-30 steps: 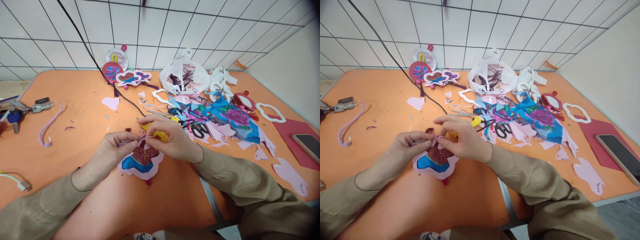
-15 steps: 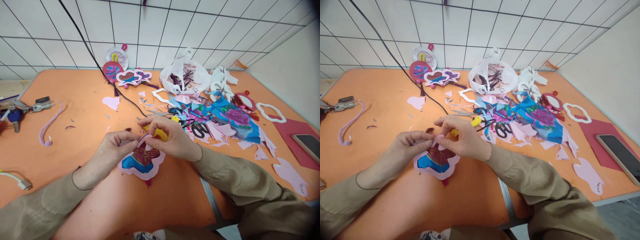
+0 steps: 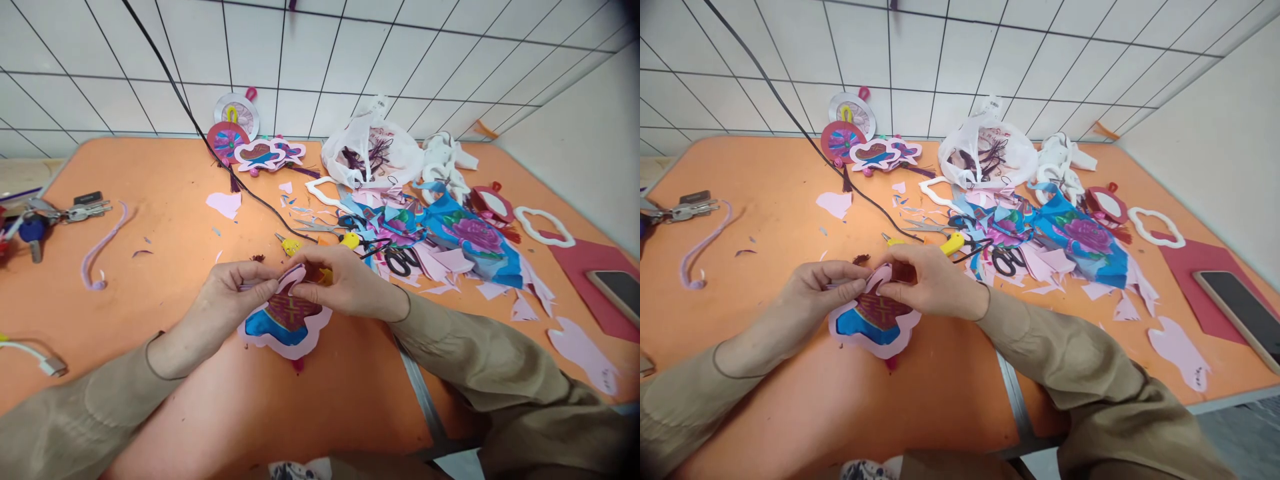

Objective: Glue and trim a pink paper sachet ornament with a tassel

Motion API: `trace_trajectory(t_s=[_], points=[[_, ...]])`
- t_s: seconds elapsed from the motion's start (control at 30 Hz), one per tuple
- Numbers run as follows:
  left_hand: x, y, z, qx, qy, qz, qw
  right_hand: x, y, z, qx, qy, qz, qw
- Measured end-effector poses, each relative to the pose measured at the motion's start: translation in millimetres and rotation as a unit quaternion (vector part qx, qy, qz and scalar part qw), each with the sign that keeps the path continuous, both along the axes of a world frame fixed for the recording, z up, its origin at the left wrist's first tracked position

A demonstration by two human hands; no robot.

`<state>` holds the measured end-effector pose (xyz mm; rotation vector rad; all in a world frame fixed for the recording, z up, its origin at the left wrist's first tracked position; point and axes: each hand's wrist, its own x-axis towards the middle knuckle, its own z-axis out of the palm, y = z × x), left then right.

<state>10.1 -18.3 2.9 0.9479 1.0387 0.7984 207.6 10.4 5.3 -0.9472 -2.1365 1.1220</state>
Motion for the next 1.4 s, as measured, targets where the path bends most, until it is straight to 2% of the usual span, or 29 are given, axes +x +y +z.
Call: trace_trajectory(t_s=[0.27, 0.5, 0.8, 1.1, 1.3, 1.4], points=[[4, -1, 3.1, 0.001, -0.019, -0.001, 1.000, -3, -1, -0.3, -0.018, -0.031, -0.013, 0.999], [2, -2, -1.6, -0.006, -0.030, -0.010, 0.999, -3, 2, -4.8, -0.053, -0.004, -0.009, 0.999], [3, -2, 0.2, -0.010, -0.016, -0.003, 1.000, -4, 1, -7.0, -0.082, 0.020, -0.009, 0.996], [4, 0, -3.0, -0.007, -0.025, -0.008, 1.000, -5, 2, -10.8, -0.088, 0.009, -0.021, 0.996], [3, 0, -1.1, -0.010, -0.017, -0.010, 1.000, -3, 2, -5.0, -0.105, 0.024, 0.006, 0.994], [3, -1, -0.8, -0.019, -0.020, -0.008, 1.000, -3, 2, -6.5, -0.088, 0.021, -0.001, 0.996]])
